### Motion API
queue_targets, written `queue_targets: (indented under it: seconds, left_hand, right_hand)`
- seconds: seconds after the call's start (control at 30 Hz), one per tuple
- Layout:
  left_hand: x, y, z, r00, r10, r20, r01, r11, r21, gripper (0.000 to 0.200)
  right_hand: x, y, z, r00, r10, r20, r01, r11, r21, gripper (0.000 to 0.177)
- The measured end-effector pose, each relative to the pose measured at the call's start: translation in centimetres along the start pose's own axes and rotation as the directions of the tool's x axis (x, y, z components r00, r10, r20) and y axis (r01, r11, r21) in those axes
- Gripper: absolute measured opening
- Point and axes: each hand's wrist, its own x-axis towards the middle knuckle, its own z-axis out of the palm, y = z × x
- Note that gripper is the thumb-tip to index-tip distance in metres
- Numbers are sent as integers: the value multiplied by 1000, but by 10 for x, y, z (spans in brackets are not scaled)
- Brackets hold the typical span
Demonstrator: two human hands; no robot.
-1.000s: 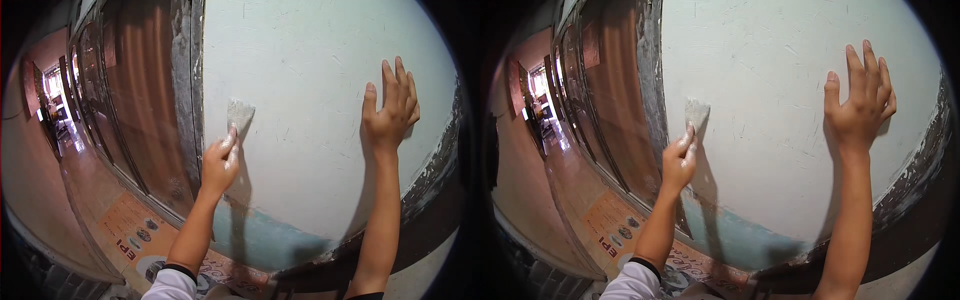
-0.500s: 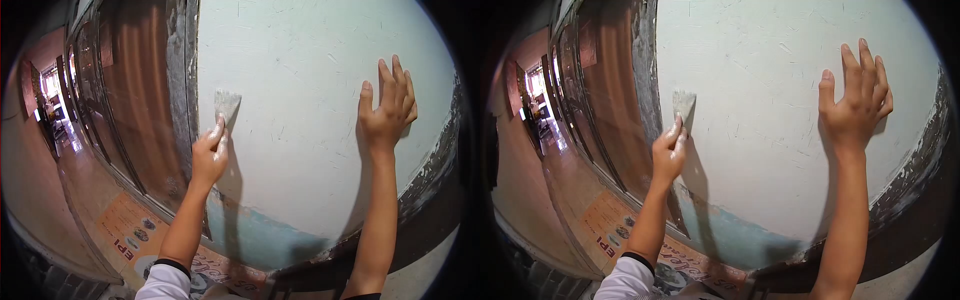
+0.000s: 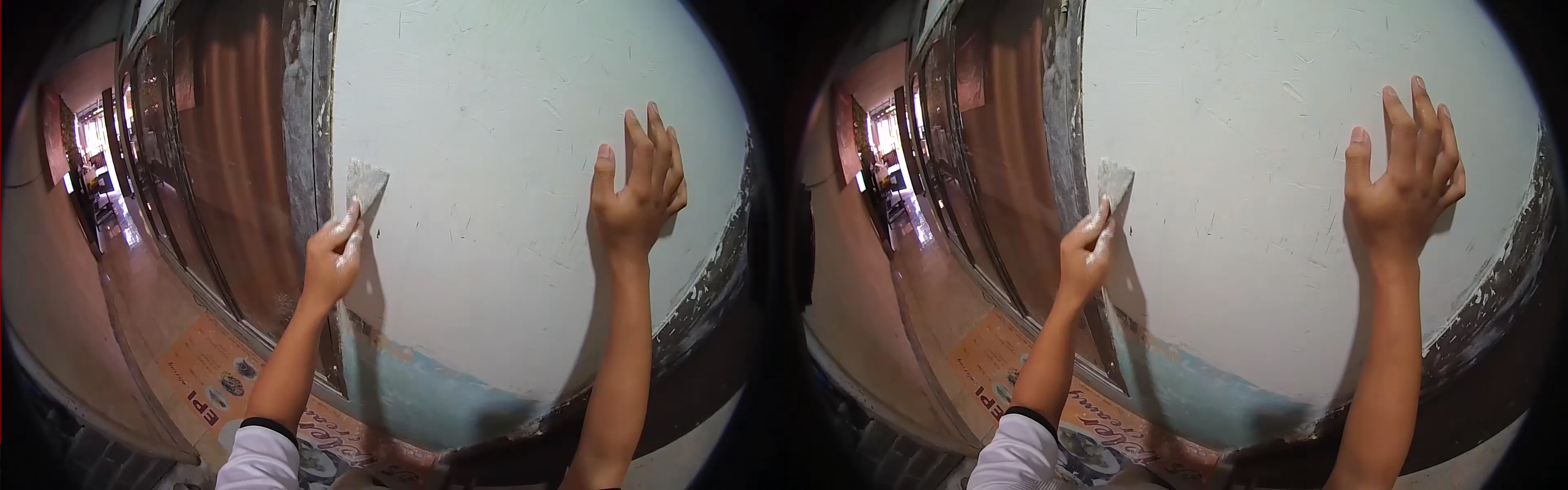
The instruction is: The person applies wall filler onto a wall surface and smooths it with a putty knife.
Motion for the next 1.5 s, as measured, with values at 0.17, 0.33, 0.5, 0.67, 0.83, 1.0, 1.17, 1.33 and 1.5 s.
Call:
queue_targets:
  seconds: [0.17, 0.33, 0.5, 0.67, 0.83, 1.0, 1.17, 1.33, 1.5]
  left_hand:
    - [-13, -10, 1, 1000, -12, -21, 11, 1000, -16, 37]
    - [-33, -22, -13, 1000, -2, 11, 1, 998, 61, 39]
    - [22, 5, -20, 1000, -26, 4, 26, 999, 24, 38]
    - [-34, -26, -19, 995, -96, 27, 93, 991, 93, 39]
    - [-25, -20, -19, 998, 47, 36, -51, 992, 112, 43]
    - [50, 14, -21, 998, -38, 44, 36, 999, 41, 40]
    - [12, -13, -16, 999, -10, 40, 6, 994, 108, 40]
    - [45, -5, -23, 999, 28, 41, -31, 997, 72, 41]
    - [67, 32, -36, 989, -122, 84, 114, 989, 92, 39]
  right_hand:
    - [0, -1, -2, 1000, 11, 2, -11, 1000, 27, 48]
    - [1, -6, -4, 1000, 28, 8, -28, 999, 19, 48]
    - [1, -9, -7, 998, 45, 36, -45, 999, 5, 46]
    - [0, -8, -5, 999, 29, 21, -28, 999, -26, 46]
    - [1, -9, -6, 998, 44, 41, -42, 998, -48, 46]
    - [-1, -7, -5, 999, 33, 38, -30, 997, -67, 45]
    - [0, -10, -8, 997, 55, 47, -52, 997, -48, 45]
    - [0, -12, -8, 996, 72, 57, -69, 997, -41, 46]
    - [0, -8, -7, 998, 51, 39, -50, 998, -28, 45]
